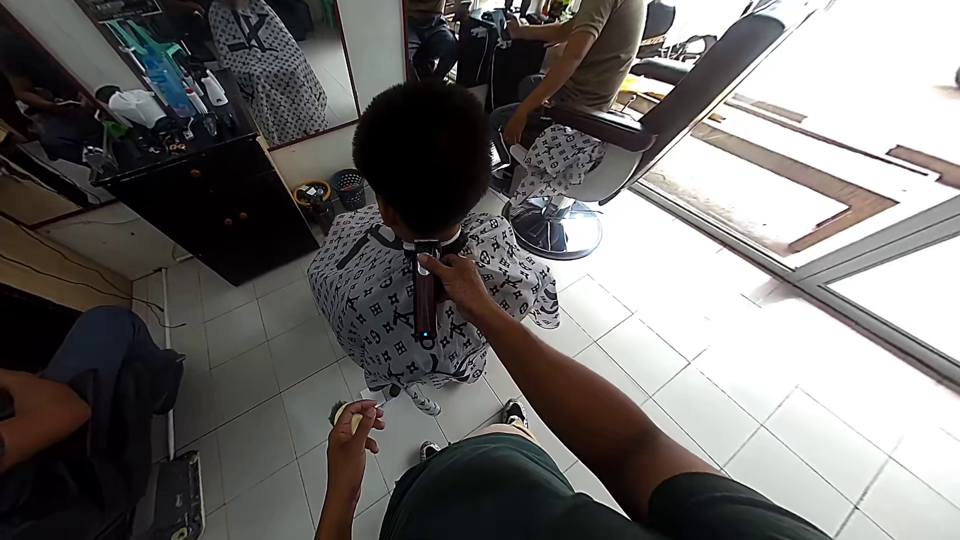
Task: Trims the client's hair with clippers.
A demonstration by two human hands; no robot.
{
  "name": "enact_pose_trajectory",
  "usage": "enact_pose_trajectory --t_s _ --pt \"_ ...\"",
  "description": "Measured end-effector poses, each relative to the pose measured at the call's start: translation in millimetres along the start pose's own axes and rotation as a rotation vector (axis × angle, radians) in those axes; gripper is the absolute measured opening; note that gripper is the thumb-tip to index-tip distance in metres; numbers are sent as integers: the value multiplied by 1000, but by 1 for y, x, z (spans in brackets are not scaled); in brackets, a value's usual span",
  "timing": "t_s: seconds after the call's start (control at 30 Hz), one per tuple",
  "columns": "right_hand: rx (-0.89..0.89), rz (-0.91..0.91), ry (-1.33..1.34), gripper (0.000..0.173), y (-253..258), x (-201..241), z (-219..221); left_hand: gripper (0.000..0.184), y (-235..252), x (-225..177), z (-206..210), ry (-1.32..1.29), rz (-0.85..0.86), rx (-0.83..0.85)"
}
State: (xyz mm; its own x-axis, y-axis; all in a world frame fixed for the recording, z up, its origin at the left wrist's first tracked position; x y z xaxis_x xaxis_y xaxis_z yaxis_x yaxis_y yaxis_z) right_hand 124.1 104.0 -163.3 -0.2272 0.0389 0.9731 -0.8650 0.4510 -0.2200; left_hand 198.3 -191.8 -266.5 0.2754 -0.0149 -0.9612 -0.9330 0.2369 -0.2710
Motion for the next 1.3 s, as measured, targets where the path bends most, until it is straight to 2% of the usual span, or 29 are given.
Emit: enact_pose_trajectory --t_s 0.1,0.17,0.27,0.33,0.4,0.43,0.53,0.67,0.83,0.93,1.3 --pt "118 -126 61 42 -15 -12 -7 17 -3 -1 0 -10 -5 -1" --pt "225 -32 158 43 -31 -22 -19 17 -3 -1 -4 -31 12 -6" --pt "316 169 259 56 -43 -35 -31 16 -2 5 -9 -32 11 -25" --pt "339 161 249 51 -41 -33 -29 16 -3 7 -8 -12 -5 -17" --pt "274 102 188 30 -37 -24 -21 16 -3 4 -5 -3 -13 -6" --pt "218 80 148 31 -35 -18 -18 16 -3 2 -3 -5 -12 -1" --pt "88 26 92 46 -27 -7 -12 16 -1 -2 2 -3 -2 10" --pt "24 -28 68 42 -18 -2 -11 17 -3 -5 6 0 3 13" --pt "-1 -16 -108 49 -15 3 -13 18 -8 0 1 25 -13 2" --pt "-4 -60 -139 51 -15 4 -12 18 -10 2 -1 38 -18 -2" --pt "8 -49 -160 54 -8 0 -12 18 -11 -5 4 18 2 6"
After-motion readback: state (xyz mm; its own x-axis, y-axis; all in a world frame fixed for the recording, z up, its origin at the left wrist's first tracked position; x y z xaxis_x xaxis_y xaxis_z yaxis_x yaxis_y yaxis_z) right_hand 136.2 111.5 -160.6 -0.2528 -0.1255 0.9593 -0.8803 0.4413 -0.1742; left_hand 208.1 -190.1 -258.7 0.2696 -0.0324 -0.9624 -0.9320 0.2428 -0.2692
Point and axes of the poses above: each hand's wrist, its own y-axis towards the middle knuckle, its own z-axis out of the palm, x = y × z, the point moved 3 cm from there along y, towards the middle knuckle, and after that the axes turned 2 degrees about -y, right-handed, at the moved point
